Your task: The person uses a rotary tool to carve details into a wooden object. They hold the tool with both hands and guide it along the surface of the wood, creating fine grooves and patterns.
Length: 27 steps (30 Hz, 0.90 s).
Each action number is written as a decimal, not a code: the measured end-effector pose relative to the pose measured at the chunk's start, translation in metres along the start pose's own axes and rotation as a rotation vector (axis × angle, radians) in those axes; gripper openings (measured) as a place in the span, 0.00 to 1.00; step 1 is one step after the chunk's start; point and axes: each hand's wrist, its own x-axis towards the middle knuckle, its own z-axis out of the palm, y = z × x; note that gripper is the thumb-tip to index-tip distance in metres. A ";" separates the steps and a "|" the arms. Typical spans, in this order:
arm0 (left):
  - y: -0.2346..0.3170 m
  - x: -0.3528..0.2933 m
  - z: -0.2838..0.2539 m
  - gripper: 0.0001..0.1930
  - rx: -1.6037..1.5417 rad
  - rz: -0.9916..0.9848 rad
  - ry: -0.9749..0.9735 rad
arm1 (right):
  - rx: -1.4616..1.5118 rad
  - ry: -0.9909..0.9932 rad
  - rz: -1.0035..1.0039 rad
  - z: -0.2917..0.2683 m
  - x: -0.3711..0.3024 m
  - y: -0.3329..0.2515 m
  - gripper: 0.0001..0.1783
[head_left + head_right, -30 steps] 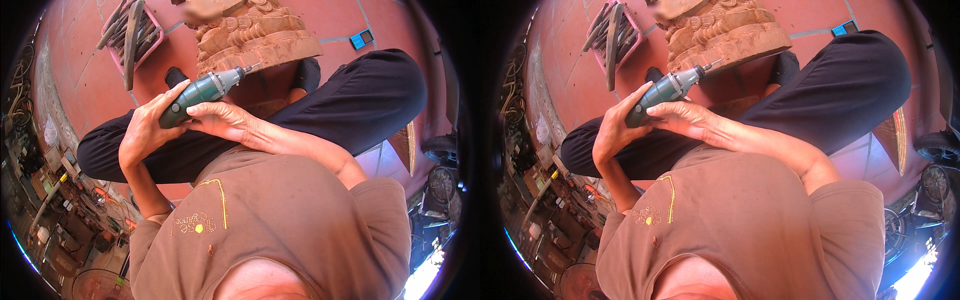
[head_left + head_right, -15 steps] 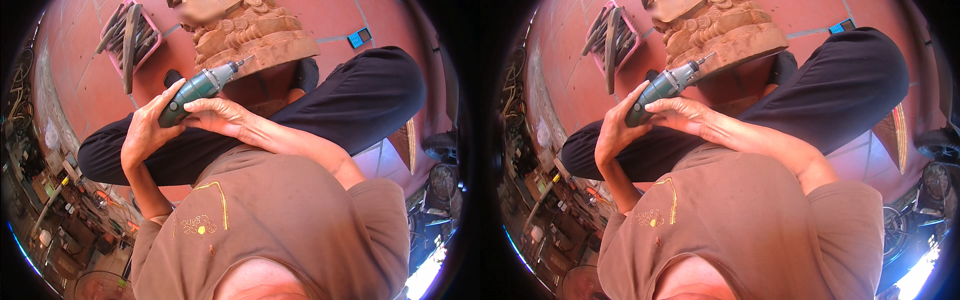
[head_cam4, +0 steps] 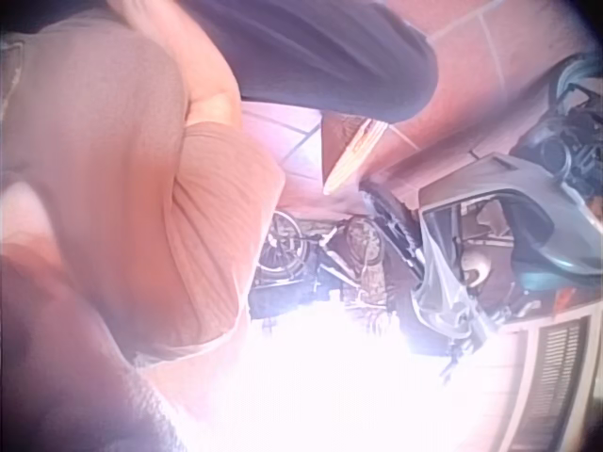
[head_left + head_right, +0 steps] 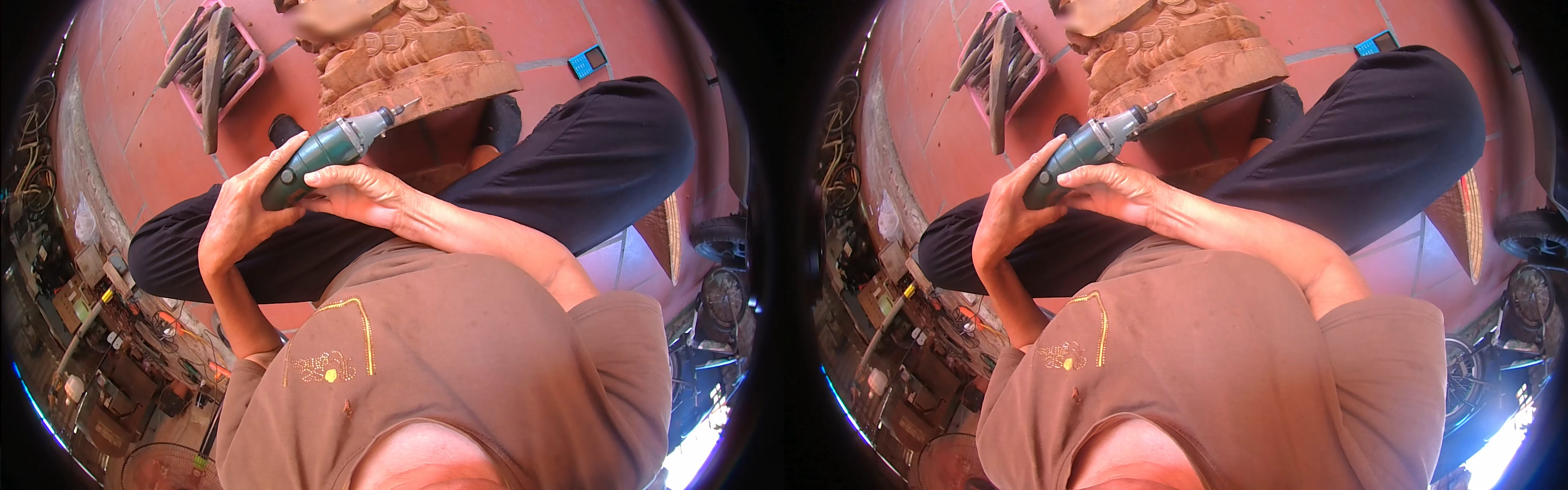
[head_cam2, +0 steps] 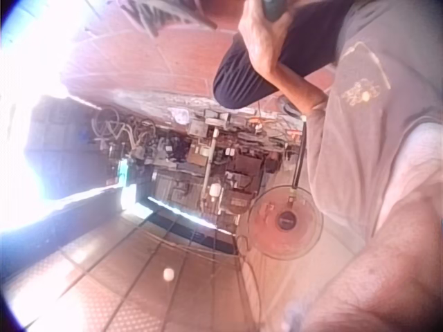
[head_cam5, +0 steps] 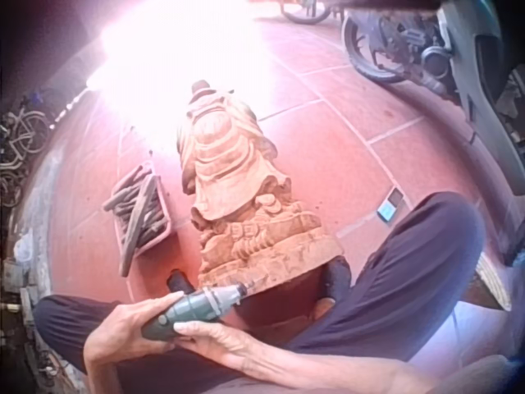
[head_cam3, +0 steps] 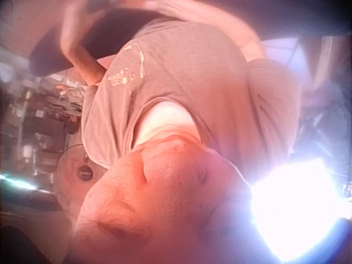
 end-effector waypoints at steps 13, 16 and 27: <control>-0.004 -0.003 0.001 0.47 0.021 0.088 -0.016 | 0.043 0.011 0.008 -0.003 -0.007 0.009 0.28; -0.004 -0.003 0.001 0.47 0.021 0.084 -0.025 | 0.047 -0.007 -0.013 -0.002 -0.009 0.010 0.24; -0.002 -0.001 -0.001 0.49 0.026 0.039 -0.028 | 0.033 0.002 0.002 0.001 -0.006 0.003 0.24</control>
